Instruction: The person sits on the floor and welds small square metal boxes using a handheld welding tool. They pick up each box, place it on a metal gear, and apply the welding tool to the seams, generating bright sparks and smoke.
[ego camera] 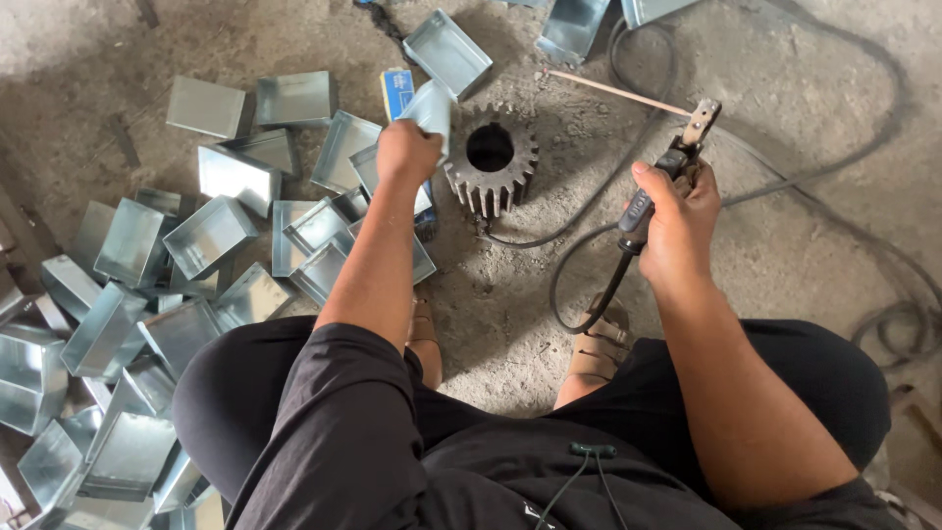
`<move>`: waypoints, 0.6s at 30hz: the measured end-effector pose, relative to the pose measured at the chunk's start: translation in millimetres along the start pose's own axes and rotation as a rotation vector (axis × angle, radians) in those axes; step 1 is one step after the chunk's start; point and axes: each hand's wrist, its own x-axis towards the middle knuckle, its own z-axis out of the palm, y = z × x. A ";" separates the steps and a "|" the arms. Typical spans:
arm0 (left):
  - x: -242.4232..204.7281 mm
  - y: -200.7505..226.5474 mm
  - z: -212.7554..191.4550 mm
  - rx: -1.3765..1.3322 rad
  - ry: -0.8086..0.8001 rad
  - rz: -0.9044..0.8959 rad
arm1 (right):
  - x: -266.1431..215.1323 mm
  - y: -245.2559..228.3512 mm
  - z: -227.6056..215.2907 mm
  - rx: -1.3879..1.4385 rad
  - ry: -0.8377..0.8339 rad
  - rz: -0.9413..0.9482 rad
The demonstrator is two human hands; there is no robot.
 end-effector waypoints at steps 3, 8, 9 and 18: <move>-9.9 20.3 15.7 0.209 -0.136 0.325 | 2.3 -3.9 -1.8 -0.003 0.026 -0.008; -31.3 23.8 36.9 0.522 -0.416 0.499 | 1.0 -8.9 -8.8 -0.004 0.070 0.001; -28.7 25.0 36.1 0.503 -0.454 0.477 | -0.7 -9.9 -11.3 -0.004 0.076 0.007; -2.3 33.0 78.4 0.247 0.402 0.465 | -4.8 -19.9 -21.5 0.000 0.110 0.067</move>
